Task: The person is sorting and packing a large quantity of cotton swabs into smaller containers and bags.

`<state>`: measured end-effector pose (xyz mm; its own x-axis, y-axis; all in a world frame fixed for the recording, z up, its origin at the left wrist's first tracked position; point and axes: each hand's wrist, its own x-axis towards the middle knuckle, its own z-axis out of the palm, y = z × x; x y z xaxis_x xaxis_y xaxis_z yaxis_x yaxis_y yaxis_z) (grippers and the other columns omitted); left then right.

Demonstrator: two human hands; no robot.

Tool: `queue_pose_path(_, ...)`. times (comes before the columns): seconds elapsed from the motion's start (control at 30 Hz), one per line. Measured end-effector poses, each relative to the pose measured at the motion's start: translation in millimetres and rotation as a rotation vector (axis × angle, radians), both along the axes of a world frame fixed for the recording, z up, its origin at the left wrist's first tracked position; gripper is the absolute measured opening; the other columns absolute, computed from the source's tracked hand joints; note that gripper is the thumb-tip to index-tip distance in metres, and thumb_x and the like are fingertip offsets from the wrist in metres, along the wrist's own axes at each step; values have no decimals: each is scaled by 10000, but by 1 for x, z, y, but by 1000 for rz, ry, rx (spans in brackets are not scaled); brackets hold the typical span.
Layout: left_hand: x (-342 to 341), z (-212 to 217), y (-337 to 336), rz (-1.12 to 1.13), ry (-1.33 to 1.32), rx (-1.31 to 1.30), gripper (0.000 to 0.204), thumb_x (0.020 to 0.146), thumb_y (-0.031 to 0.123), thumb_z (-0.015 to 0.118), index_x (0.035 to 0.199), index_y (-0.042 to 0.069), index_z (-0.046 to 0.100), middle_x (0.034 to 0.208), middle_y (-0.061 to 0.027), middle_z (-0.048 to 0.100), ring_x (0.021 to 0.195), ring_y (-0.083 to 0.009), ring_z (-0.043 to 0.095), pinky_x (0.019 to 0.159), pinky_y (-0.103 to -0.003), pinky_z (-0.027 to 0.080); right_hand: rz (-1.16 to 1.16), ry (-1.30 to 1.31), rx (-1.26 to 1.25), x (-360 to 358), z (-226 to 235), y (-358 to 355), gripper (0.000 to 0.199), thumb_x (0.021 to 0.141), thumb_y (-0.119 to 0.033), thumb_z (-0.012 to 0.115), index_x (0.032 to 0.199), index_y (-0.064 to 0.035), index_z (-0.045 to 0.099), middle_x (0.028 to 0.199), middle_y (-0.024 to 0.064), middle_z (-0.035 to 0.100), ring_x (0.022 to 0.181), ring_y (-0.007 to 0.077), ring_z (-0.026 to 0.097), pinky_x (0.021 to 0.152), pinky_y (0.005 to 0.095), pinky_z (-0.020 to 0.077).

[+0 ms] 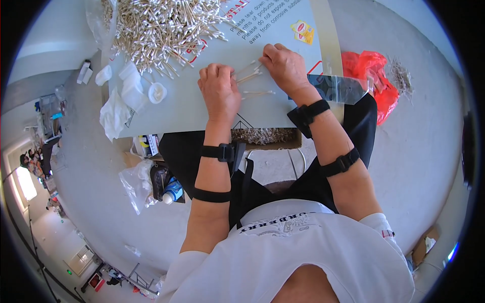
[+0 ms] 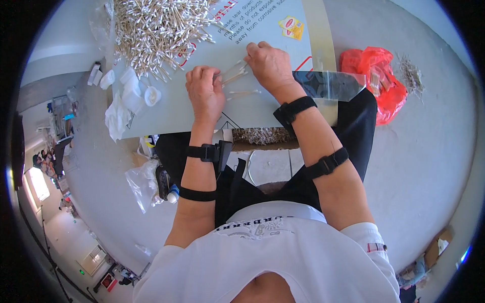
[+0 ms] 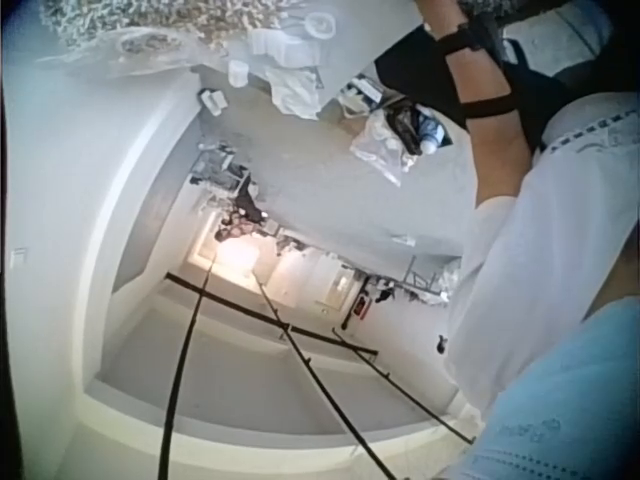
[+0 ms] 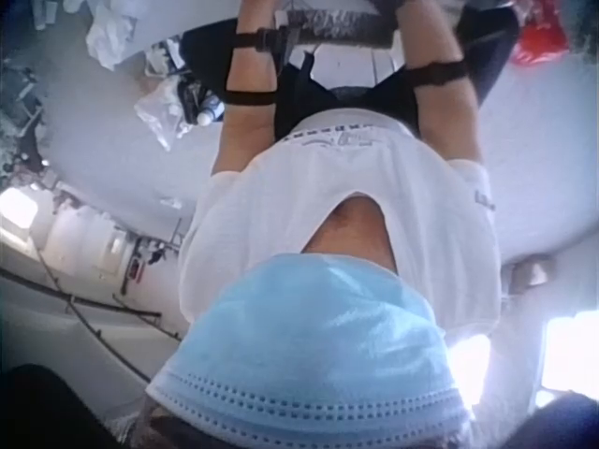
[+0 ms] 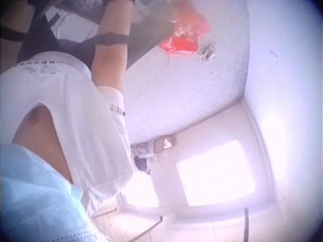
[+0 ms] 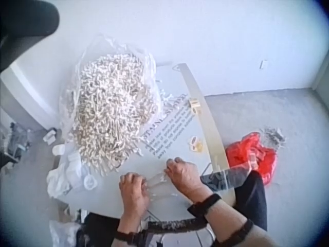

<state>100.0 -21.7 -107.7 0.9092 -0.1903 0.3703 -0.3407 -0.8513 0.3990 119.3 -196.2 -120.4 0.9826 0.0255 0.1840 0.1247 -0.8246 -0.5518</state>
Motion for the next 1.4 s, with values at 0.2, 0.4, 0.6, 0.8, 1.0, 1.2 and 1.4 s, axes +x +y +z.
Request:
queue_pose_path(0.2, -12, 1, 4, -21, 59, -32, 209, 682, 26, 663, 871, 98, 610, 897, -41, 527, 922, -264, 479, 783, -398, 364, -35, -27, 41, -14, 5, -20, 98, 747, -166, 645, 787, -109, 575, 787, 90, 558, 706, 317, 595, 602, 406, 488)
queue_pose_path(0.4, -15, -2, -7, -80, 47, -18, 159, 676, 27, 663, 805, 95, 601, 880, -31, 532, 915, -254, 480, 776, -390, 364, -100, -61, 35, -14, -1, -17, 96, 747, -155, 645, 785, -103, 574, 802, 86, 544, 719, 308, 594, 607, 405, 490)
queue_pose_path(0.6, -19, 0, -9, -68, 43, -19, 206, 684, 23, 661, 869, 79, 591, 948, -56, 531, 964, -276, 471, 804, -403, 360, 42, -114, 98, -7, -2, -2, 92, 749, -134, 639, 800, -90, 575, 821, 90, 541, 727, 312, 595, 625, 407, 494)
queue_pose_path(0.8, -25, 3, -13, 6, 55, 20, 321, 704, 51, 672, 1010, 66, 576, 1075, -108, 502, 1069, -315, 432, 868, -437, 349, 192, -46, 305, -20, 10, -8, 94, 708, -85, 658, 777, -82, 594, 827, 92, 536, 810, 297, 577, 694, 381, 491)
queue_pose_path(1.0, -14, -1, -10, 27, 108, -12, 315, 700, 27, 662, 1002, 69, 583, 1000, -73, 522, 1009, -295, 462, 841, -440, 360, 225, -84, 133, -34, 7, -6, 87, 709, -83, 646, 725, -51, 567, 835, 92, 529, 822, 292, 563, 697, 382, 491)
queue_pose_path(1.2, -17, -2, -5, -62, 55, -49, 293, 668, 5, 666, 947, 76, 611, 987, -60, 525, 986, -289, 473, 824, -423, 369, 105, -111, 84, -33, 0, 0, 113, 752, -98, 618, 716, -33, 534, 846, 106, 529, 812, 298, 578, 677, 395, 502)
queue_pose_path(1.4, -33, 3, -10, -68, 86, -37, 292, 648, 58, 702, 928, 94, 626, 1009, -63, 523, 997, -278, 470, 832, -415, 360, 187, -51, 142, -32, 13, -5, 87, 757, -120, 626, 755, -58, 564, 869, 98, 540, 754, 298, 597, 636, 403, 497)
